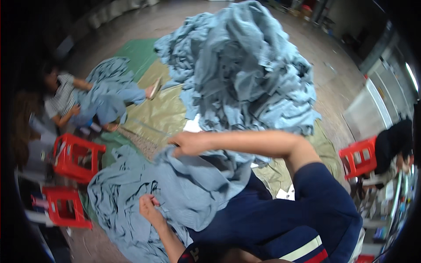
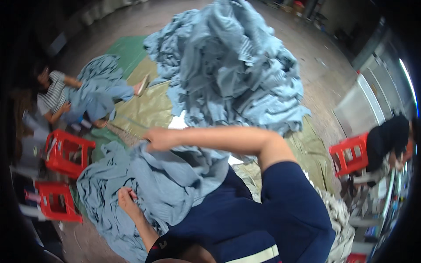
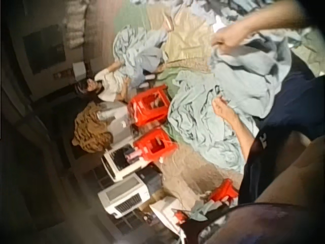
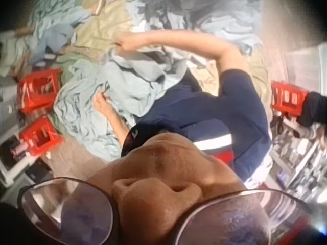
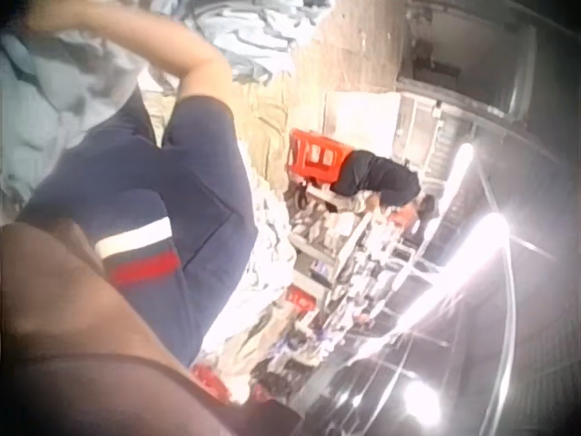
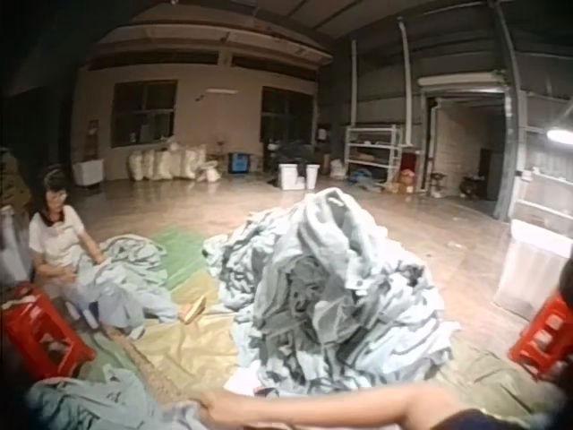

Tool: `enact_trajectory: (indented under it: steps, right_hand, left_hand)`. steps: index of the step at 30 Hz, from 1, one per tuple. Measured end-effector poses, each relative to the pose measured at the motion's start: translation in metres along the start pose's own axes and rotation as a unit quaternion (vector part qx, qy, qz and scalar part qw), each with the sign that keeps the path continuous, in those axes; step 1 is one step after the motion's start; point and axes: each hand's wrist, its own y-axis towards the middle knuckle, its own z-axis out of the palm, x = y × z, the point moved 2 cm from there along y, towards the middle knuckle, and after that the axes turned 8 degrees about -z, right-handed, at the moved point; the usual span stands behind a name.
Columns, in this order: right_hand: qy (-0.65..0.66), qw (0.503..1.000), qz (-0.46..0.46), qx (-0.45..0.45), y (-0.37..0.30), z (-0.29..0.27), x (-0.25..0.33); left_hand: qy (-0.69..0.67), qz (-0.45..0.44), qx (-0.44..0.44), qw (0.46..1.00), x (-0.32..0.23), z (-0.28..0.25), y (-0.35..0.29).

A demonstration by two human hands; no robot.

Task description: Inspecting garments and adjusting buttons using a small tool.

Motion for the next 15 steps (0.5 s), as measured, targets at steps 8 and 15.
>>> enact_trajectory:
  steps: [8, 15]
  right_hand:
    - [0.093, 0.991, -0.047, 0.078, -0.059, -0.015, 0.075]
    - [0.014, 0.955, 0.143, -0.26, -0.158, -0.094, 0.052]
  left_hand:
    - [0.11, -0.091, 0.075, 0.987, 0.05, -0.013, 0.016]
    - [0.166, -0.015, 0.093, 0.982, 0.053, -0.005, 0.031]
